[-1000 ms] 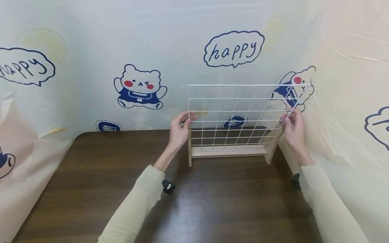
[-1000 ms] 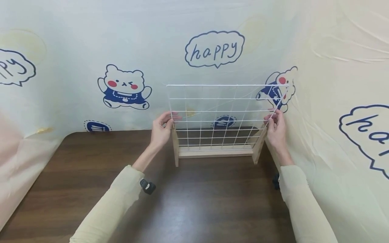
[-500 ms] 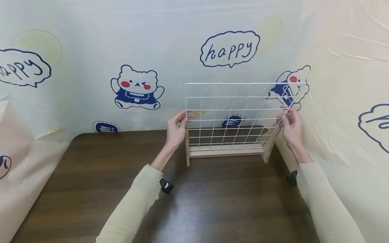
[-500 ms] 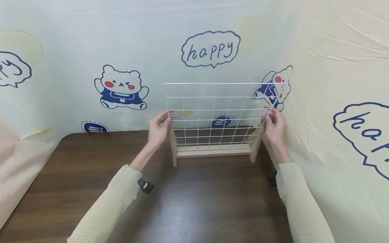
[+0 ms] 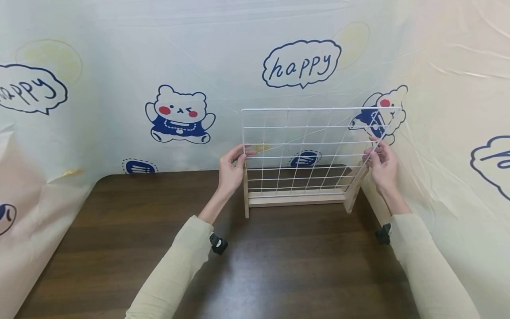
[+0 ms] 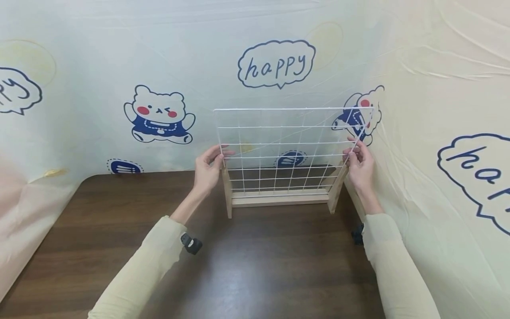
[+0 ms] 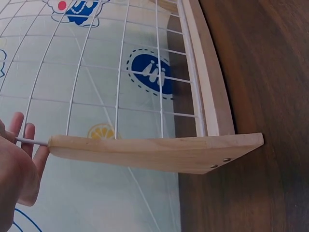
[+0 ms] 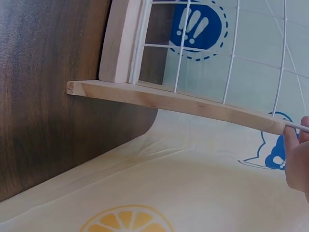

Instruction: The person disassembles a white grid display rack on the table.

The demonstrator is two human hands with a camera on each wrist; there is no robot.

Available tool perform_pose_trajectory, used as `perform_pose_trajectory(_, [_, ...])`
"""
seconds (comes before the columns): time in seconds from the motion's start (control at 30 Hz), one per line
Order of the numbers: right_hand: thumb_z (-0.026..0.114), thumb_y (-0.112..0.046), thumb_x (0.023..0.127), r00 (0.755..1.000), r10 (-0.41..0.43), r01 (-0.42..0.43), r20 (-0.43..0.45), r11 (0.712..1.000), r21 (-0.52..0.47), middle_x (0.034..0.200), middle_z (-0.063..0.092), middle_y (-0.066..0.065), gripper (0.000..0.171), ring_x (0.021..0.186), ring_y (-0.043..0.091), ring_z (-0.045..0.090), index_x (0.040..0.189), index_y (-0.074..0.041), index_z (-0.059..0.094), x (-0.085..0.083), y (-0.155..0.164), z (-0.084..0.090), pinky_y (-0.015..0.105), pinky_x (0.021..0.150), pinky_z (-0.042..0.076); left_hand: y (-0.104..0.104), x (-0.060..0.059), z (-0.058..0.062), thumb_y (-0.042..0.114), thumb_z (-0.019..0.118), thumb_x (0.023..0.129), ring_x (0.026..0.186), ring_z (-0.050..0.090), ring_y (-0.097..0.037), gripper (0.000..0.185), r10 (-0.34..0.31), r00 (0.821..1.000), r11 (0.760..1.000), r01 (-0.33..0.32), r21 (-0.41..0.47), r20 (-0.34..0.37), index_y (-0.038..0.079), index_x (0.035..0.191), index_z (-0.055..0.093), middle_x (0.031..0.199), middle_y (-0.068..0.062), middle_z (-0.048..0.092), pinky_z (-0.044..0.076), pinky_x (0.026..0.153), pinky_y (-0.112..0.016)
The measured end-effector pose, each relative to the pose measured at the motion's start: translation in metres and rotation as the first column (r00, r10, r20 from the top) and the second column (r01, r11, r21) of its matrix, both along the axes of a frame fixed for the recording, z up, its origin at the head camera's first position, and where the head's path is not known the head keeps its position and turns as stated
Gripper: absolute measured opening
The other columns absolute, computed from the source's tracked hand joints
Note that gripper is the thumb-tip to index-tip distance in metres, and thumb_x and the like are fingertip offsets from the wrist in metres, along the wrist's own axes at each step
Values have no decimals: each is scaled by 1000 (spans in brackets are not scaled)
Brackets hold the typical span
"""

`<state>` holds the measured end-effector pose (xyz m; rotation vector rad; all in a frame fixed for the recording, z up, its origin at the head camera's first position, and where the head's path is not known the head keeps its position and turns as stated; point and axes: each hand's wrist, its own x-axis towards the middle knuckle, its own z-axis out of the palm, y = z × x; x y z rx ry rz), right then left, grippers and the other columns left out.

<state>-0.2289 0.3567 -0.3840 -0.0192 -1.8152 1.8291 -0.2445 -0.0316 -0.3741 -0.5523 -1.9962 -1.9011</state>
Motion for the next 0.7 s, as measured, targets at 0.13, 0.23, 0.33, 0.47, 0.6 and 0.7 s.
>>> perform_pose_trajectory(0.13, [43, 14, 94, 1000, -3, 3, -4, 1000, 6, 82, 61, 9, 40, 69, 17, 62, 125, -3, 61, 0, -1, 2, 19, 59, 55, 0, 0, 1, -14, 46, 95, 97, 63, -48, 28, -15, 1000, 999, 15, 30, 2, -10, 119, 61, 104, -31, 67, 53, 74, -23])
perform_pose_trajectory(0.23, [42, 15, 94, 1000, -10, 10, -7, 1000, 11, 82, 61, 9, 40, 68, 16, 62, 125, -2, 61, 0, -1, 3, 19, 61, 56, 0, 0, 2, -14, 46, 95, 95, 64, -47, 28, -14, 1000, 999, 14, 36, 13, -11, 119, 59, 105, -31, 66, 52, 75, -16])
perform_pose_trajectory(0.33, [42, 15, 93, 1000, -18, 18, -9, 1000, 7, 81, 61, 8, 40, 68, 16, 63, 125, 0, 61, 1, -2, 3, 20, 64, 57, 1, 0, 2, -14, 47, 94, 92, 68, -38, 28, 1, 1000, 1000, -2, 29, 26, -11, 120, 59, 106, -30, 66, 51, 68, -16])
perform_pose_trajectory(0.47, [42, 16, 93, 1000, -14, 14, -4, 1000, -21, 82, 63, 8, 43, 68, 17, 64, 128, -2, 60, 1, -4, 4, 22, 67, 58, 1, 0, 3, -14, 48, 93, 85, 71, -22, 29, 31, 999, 999, -31, 12, 26, -9, 120, 60, 105, -28, 67, 49, 56, -21])
perform_pose_trajectory(0.6, [41, 15, 94, 1000, 7, -7, 0, 997, -74, 81, 68, 7, 45, 68, 16, 65, 133, -3, 57, 0, -4, 4, 22, 69, 58, 0, 0, 3, -14, 48, 93, 83, 71, -20, 29, 37, 999, 999, -37, -2, 13, -9, 120, 61, 104, -27, 68, 46, 54, -24])
perform_pose_trajectory(0.7, [42, 15, 95, 999, 33, -34, -14, 991, -126, 81, 69, 7, 44, 69, 13, 67, 133, 0, 56, -1, -1, 2, 24, 72, 58, -1, 0, 3, -12, 49, 94, 83, 71, -18, 29, 28, 999, 1000, -28, -8, 17, -8, 120, 61, 104, -27, 68, 43, 55, -20])
